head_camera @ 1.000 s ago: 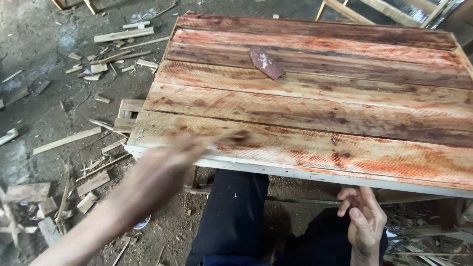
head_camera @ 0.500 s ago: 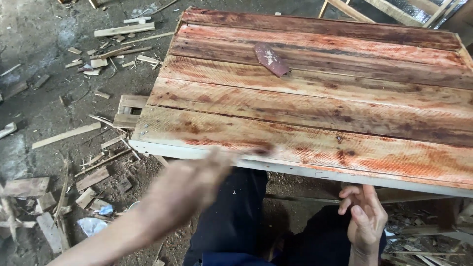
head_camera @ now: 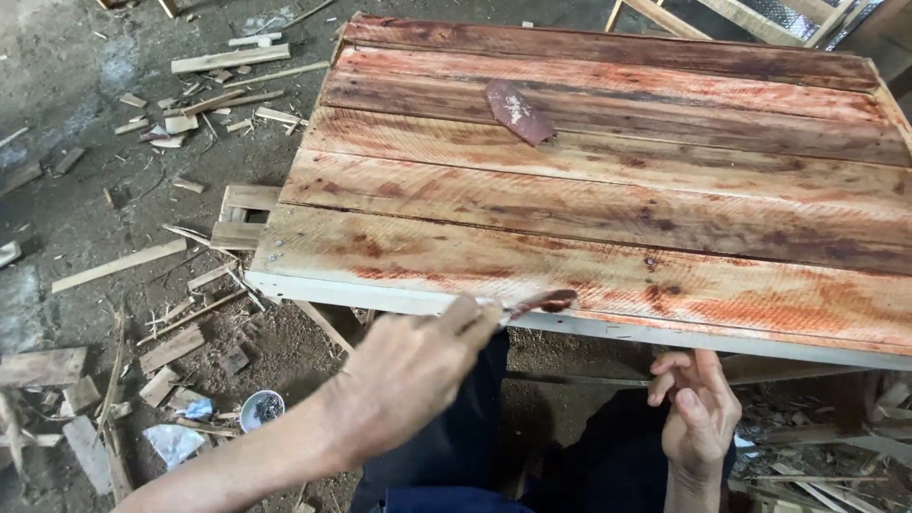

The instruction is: Applying wood stain to a wooden tabletop using a small brush in a workshop environment.

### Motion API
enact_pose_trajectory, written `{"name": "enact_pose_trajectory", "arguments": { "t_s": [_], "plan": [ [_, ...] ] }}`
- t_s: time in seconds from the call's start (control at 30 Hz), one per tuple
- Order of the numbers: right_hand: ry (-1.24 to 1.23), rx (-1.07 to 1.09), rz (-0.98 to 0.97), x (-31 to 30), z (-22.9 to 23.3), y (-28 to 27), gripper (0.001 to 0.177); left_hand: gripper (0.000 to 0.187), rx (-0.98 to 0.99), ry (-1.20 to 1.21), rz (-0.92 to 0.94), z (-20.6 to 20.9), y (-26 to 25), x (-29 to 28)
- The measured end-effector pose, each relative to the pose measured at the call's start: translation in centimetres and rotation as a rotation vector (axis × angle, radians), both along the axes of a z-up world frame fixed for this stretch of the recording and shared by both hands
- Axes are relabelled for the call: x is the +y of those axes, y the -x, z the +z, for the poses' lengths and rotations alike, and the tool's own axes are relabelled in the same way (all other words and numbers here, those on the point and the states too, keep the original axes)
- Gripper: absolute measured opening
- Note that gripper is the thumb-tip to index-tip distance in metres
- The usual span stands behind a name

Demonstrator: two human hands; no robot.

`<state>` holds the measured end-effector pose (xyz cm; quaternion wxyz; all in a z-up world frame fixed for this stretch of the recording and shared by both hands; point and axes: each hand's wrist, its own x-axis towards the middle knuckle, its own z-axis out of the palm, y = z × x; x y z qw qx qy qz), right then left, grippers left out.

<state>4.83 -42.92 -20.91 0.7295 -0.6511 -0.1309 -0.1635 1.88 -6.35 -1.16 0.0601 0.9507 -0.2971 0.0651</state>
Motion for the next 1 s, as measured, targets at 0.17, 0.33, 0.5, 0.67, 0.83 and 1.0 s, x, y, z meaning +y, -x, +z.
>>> {"name": "enact_pose_trajectory", "arguments": {
  "t_s": [0.17,0.33,0.5,0.67,0.83,1.0],
  "plan": [
    [0.026,0.006,0.043,-0.2,1.5,0.0,0.084,0.065,-0.065,-0.084,0.299,-0.5,2.2,5.9],
    [0.05,0.028,0.026,0.2,1.4,0.2,0.091,0.09,0.209,-0.221,0.659,0.1,3.4,8.6],
    [-0.017,0.032,-0.004,0.3,0.3,0.3,0.08,0.048,-0.043,0.012,0.157,-1.5,0.9,3.2],
    [-0.016,-0.002,0.035,-1.0,-0.7,-0.1,0.076,0.068,-0.004,0.074,0.15,-1.2,1.9,3.3],
    [0.033,-0.032,0.09,-1.3,-0.1,-0.4,0.081,0.067,0.082,-0.08,0.486,-1.3,3.8,6.7],
    [-0.085,-0.023,0.046,0.5,0.4,0.1,0.073,0.066,-0.242,-0.022,0.182,-6.4,1.7,2.1]
  ]
}}
